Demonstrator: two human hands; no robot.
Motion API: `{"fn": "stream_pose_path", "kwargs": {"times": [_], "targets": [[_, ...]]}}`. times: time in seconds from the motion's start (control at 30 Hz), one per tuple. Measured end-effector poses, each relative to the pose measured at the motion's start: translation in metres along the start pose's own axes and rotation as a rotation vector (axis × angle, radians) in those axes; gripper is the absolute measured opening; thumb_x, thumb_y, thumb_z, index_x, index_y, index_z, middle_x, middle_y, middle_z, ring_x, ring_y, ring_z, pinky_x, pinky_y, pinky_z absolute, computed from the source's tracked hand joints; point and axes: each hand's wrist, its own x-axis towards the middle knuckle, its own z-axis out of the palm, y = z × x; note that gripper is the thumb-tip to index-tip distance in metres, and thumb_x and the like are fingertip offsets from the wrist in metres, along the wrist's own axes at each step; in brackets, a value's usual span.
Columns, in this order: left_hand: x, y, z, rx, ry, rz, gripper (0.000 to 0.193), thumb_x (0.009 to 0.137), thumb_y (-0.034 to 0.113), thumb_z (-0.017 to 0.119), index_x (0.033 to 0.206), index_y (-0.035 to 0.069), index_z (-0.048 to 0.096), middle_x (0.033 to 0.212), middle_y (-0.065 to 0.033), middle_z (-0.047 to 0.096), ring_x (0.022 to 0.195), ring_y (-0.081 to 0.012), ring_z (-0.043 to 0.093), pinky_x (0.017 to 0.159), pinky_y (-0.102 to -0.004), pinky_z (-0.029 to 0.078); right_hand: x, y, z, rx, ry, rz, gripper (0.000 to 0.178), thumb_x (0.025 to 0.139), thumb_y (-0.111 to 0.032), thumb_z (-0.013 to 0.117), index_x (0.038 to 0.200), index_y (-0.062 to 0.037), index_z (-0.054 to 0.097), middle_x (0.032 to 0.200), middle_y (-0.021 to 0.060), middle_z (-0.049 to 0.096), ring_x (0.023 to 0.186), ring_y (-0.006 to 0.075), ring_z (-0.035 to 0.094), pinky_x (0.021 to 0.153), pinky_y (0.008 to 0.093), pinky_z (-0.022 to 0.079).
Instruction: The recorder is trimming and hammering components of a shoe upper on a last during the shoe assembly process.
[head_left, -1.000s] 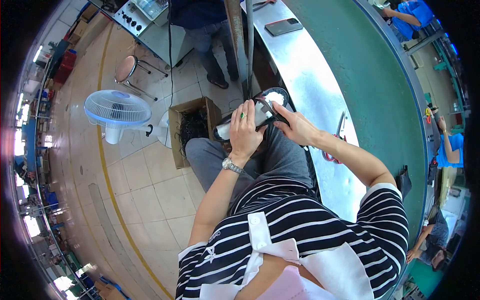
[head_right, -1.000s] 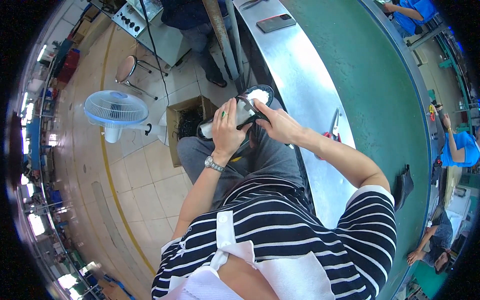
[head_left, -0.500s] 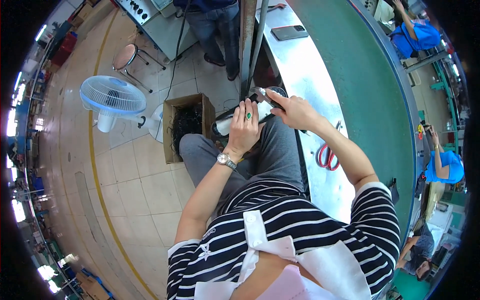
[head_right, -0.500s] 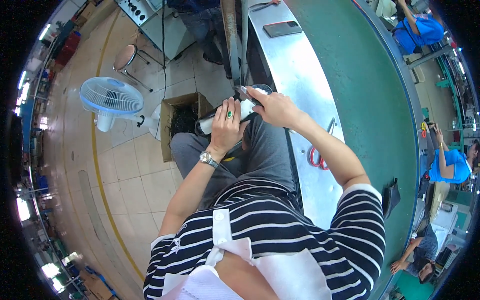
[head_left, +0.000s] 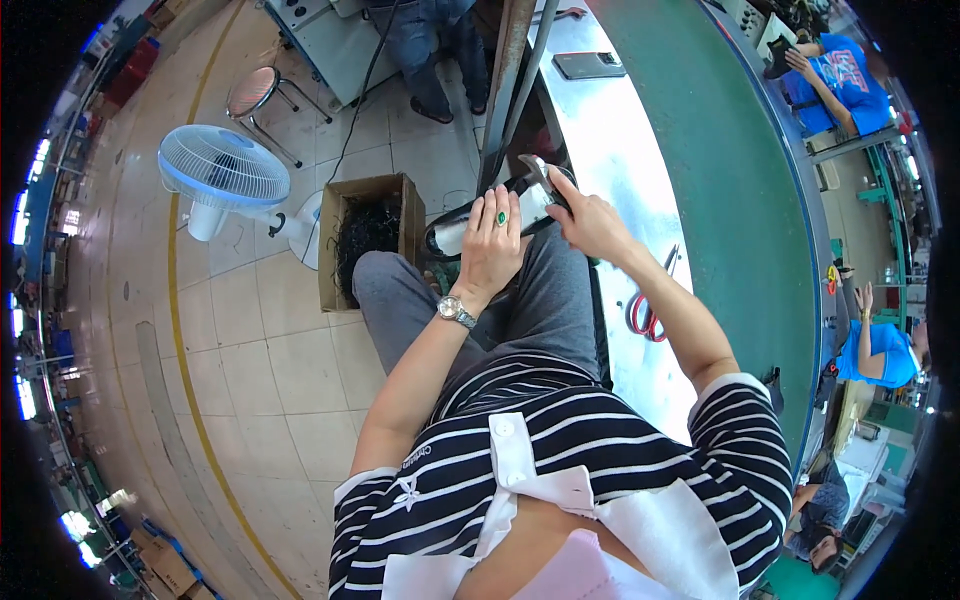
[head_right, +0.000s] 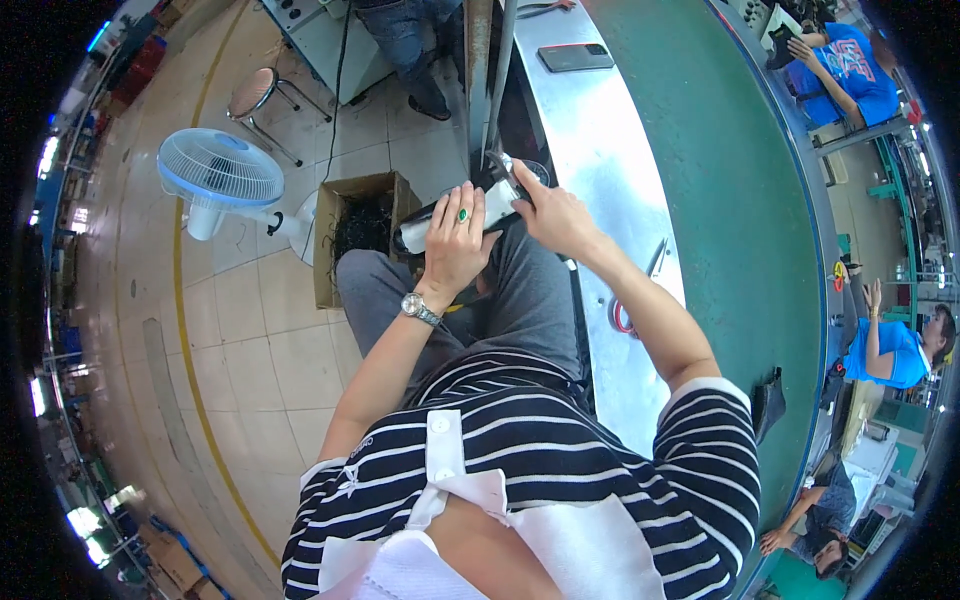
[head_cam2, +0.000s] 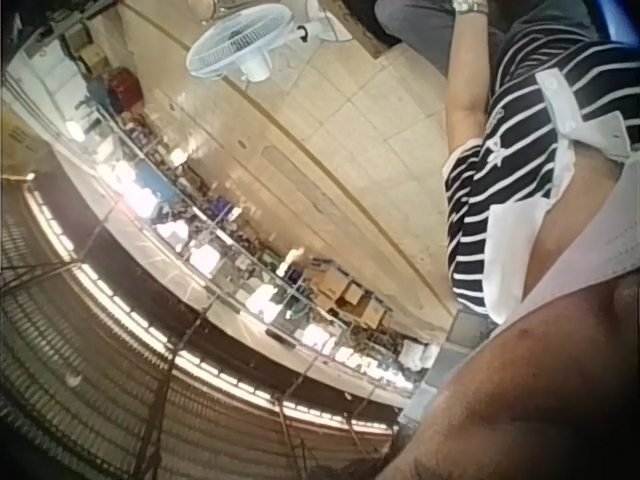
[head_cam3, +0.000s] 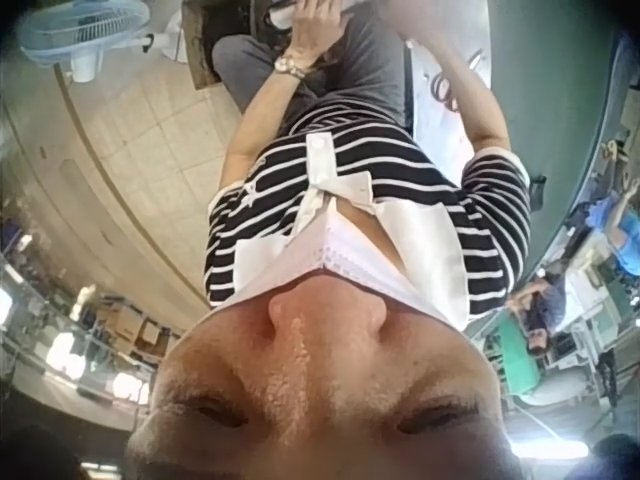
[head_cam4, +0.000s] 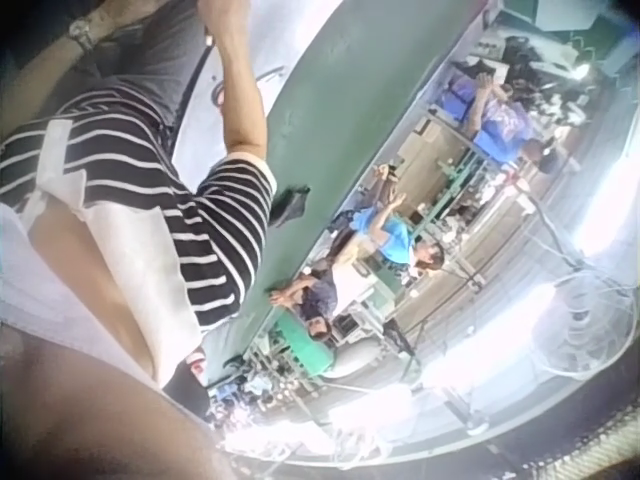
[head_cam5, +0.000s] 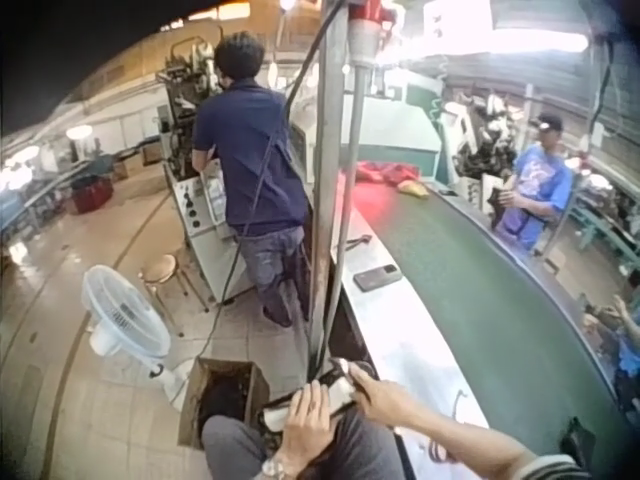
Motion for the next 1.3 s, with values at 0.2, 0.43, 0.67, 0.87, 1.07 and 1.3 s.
{"fn": "stream_pose_path", "kwargs": {"times": [0.2, 0.43, 0.67, 0.87, 1.07, 1.3], "targets": [[0.0, 0.005, 0.001, -0.043, 0.01, -0.038, 0.065, 0.074, 0.022, 0.072, 0.127, -0.008, 0.05, 0.13, -0.0228, 0.051, 0.123, -0.0351, 0.047, 0.105, -0.0417, 0.037, 0.003, 0.003, -0.003, 0.156, 0.051, 0.061, 0.057, 0.09, -0.024, 0.054, 0.143, -0.0165, 0.033, 0.068, 0.0184, 0.065, 0.065, 0.039, 0.065, 0.07, 0.0474, 0.05], [-0.003, 0.005, -0.001, -0.1, 0.02, -0.061, 0.063, 0.074, 0.019, 0.072, 0.126, -0.009, 0.049, 0.127, -0.0232, 0.051, 0.123, -0.0369, 0.047, 0.106, -0.0425, 0.037, -0.006, -0.015, -0.004, 0.088, 0.163, -0.037, 0.059, 0.093, -0.02, 0.053, 0.147, -0.0188, 0.028, 0.072, 0.0102, 0.067, 0.057, 0.0235, 0.065, 0.059, 0.0367, 0.051], [-0.005, 0.004, 0.0, -0.082, 0.03, -0.041, 0.059, 0.073, 0.018, 0.072, 0.121, -0.011, 0.052, 0.12, -0.0221, 0.053, 0.122, -0.038, 0.047, 0.105, -0.0436, 0.038, -0.01, -0.022, -0.005, -0.028, 0.131, -0.062, 0.059, 0.092, -0.02, 0.056, 0.145, -0.0155, 0.03, 0.079, 0.0211, 0.067, 0.067, 0.0388, 0.065, 0.068, 0.0469, 0.049], [-0.005, 0.002, 0.002, -0.122, 0.071, -0.043, 0.051, 0.072, 0.015, 0.071, 0.113, -0.011, 0.055, 0.117, -0.0216, 0.052, 0.119, -0.0405, 0.048, 0.106, -0.0452, 0.036, -0.007, -0.017, 0.001, -0.21, 0.058, -0.207, 0.063, 0.09, -0.02, 0.055, 0.146, -0.0185, 0.027, 0.07, 0.0246, 0.064, 0.066, 0.044, 0.063, 0.064, 0.0522, 0.049], [0.001, 0.006, -0.005, -0.272, 0.064, -0.146, 0.05, 0.071, 0.014, 0.071, 0.112, -0.01, 0.054, 0.116, -0.0209, 0.052, 0.117, -0.0386, 0.048, 0.104, -0.0455, 0.037, -0.015, -0.026, 0.019, -0.289, 0.103, -0.133, 0.065, 0.09, -0.018, 0.054, 0.147, -0.022, 0.023, 0.066, 0.0221, 0.063, 0.062, 0.0414, 0.063, 0.062, 0.0507, 0.05], [-0.011, -0.009, -0.025, 0.06, -0.14, -0.208, 0.054, 0.073, 0.004, 0.062, 0.122, -0.012, 0.047, 0.118, -0.0216, 0.053, 0.117, -0.0348, 0.047, 0.106, -0.0435, 0.034, -0.017, -0.046, -0.006, -0.271, 0.074, -0.21, 0.067, 0.09, -0.017, 0.054, 0.149, -0.0241, 0.022, 0.064, 0.0201, 0.063, 0.06, 0.0401, 0.063, 0.059, 0.0495, 0.05]]}}
